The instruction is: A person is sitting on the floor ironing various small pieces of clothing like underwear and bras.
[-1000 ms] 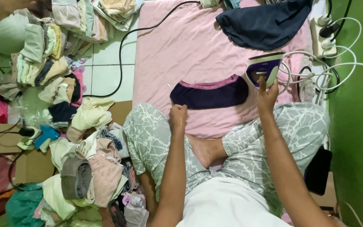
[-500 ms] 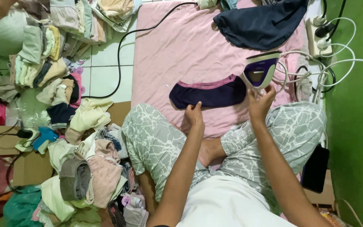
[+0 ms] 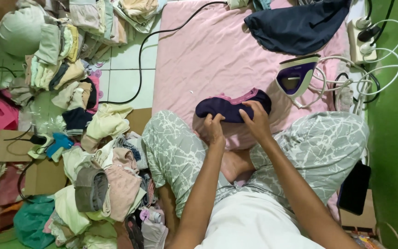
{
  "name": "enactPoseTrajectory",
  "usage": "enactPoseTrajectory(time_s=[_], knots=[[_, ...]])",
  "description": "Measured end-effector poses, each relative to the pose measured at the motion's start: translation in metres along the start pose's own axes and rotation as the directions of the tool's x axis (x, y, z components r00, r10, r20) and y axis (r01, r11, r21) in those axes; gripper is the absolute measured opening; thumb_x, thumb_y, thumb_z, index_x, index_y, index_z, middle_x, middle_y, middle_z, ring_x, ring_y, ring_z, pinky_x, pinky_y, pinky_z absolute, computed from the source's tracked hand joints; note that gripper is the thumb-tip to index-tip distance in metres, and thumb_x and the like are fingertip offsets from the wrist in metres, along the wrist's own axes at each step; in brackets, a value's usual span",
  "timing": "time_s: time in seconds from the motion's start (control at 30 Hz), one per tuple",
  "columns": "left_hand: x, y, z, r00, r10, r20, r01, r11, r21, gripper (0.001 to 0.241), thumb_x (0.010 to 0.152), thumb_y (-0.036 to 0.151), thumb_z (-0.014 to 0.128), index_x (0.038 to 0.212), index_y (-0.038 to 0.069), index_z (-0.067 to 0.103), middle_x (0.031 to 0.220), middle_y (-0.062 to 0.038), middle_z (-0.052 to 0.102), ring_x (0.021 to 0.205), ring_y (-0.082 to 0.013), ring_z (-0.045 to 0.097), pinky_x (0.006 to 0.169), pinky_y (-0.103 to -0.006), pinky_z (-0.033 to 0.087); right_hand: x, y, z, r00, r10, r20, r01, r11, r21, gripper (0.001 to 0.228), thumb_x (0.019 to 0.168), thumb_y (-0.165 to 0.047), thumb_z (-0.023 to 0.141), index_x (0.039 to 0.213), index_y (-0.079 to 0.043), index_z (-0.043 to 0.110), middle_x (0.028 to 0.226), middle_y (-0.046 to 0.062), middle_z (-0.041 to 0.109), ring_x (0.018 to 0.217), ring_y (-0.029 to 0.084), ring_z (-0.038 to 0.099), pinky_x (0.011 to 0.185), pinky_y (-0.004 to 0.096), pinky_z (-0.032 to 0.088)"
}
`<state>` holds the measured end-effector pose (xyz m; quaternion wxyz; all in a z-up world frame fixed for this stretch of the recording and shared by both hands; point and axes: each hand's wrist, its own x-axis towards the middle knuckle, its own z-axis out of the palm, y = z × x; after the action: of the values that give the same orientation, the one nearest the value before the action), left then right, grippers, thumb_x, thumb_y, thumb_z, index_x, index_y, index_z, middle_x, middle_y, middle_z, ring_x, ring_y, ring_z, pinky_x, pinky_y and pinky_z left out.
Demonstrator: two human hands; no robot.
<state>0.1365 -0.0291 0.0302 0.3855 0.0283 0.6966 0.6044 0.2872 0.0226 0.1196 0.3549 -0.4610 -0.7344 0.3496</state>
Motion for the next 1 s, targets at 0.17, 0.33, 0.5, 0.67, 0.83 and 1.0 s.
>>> enactPoseTrajectory(time_s=[0.17, 0.33, 0.5, 0.67, 0.83, 1.0], knots=[[-0.027, 0.027, -0.018, 0.981, 0.091, 0.173, -0.069, 0.989, -0.133, 0.017, 0.057, 0.006, 0.065, 0.071, 0.013, 0.063, 0.072, 0.004, 0.053, 0.072, -0.0101, 0.049, 0.072, -0.0252, 0.043, 0.014, 0.003, 0.006, 0.994, 0.068, 0.083, -0.077, 0.991, 0.11, 0.043, 0.097, -0.037, 0.075, 0.129, -0.009, 0.066, 0.124, 0.012, 0.064, 0.125, 0.032, 0.059, 0.11, 0.045, 0.042], [-0.077, 0.087, -0.034, 0.895, 0.069, 0.441, 0.06, 0.96, -0.274, 0.03, 0.066, 0.001, 0.063, 0.093, 0.008, 0.074, 0.085, -0.006, 0.072, 0.079, -0.0121, 0.063, 0.074, -0.024, 0.053, -0.01, 0.014, 0.008, 0.866, 0.332, 0.375, -0.499, 0.634, 0.591, 0.036, 0.103, -0.038, 0.064, 0.126, -0.01, 0.069, 0.113, -0.001, 0.065, 0.109, 0.012, 0.062, 0.106, 0.036, 0.046], [-0.089, 0.111, -0.041, 0.854, 0.172, 0.491, -0.023, 0.955, -0.295, 0.021, 0.078, 0.002, 0.079, 0.094, 0.009, 0.066, 0.086, -0.004, 0.071, 0.084, -0.01, 0.066, 0.073, -0.0235, 0.057, -0.013, -0.037, -0.029, 0.883, 0.321, 0.343, -0.466, 0.688, 0.556, 0.012, 0.095, -0.022, 0.075, 0.095, -0.01, 0.074, 0.081, -0.001, 0.067, 0.077, 0.01, 0.064, 0.08, 0.028, 0.051], [-0.071, 0.163, -0.019, 0.748, 0.366, 0.554, -0.228, 0.925, -0.303, 0.045, 0.085, 0.001, 0.077, 0.125, 0.009, 0.058, 0.097, -0.009, 0.074, 0.092, -0.013, 0.069, 0.082, -0.028, 0.06, 0.036, -0.077, -0.058, 0.945, 0.238, 0.226, -0.324, 0.788, 0.524, 0.01, 0.093, -0.016, 0.078, 0.101, -0.011, 0.073, 0.087, -0.005, 0.067, 0.085, 0.006, 0.06, 0.09, 0.029, 0.05], [-0.063, 0.215, 0.003, 0.583, 0.573, 0.575, -0.458, 0.817, -0.35, 0.055, 0.087, -0.004, 0.074, 0.137, 0.01, 0.056, 0.097, -0.004, 0.073, 0.095, -0.0075, 0.066, 0.092, -0.0271, 0.055, 0.078, -0.09, -0.079, 0.994, 0.057, 0.096, -0.101, 0.83, 0.549, 0.011, 0.096, -0.007, 0.076, 0.105, -0.008, 0.069, 0.087, 0.0, 0.067, 0.087, 0.006, 0.061, 0.089, 0.026, 0.05], [-0.056, 0.183, 0.001, 0.599, 0.519, 0.61, -0.498, 0.838, -0.224, 0.052, 0.087, 0.0, 0.076, 0.135, 0.01, 0.058, 0.093, -0.004, 0.071, 0.093, -0.0088, 0.062, 0.093, -0.0293, 0.053, 0.056, -0.05, -0.062, 0.982, 0.183, 0.044, -0.188, 0.931, 0.313, 0.014, 0.097, -0.027, 0.078, 0.1, -0.014, 0.074, 0.086, 0.001, 0.072, 0.085, 0.009, 0.064, 0.087, 0.03, 0.049]])
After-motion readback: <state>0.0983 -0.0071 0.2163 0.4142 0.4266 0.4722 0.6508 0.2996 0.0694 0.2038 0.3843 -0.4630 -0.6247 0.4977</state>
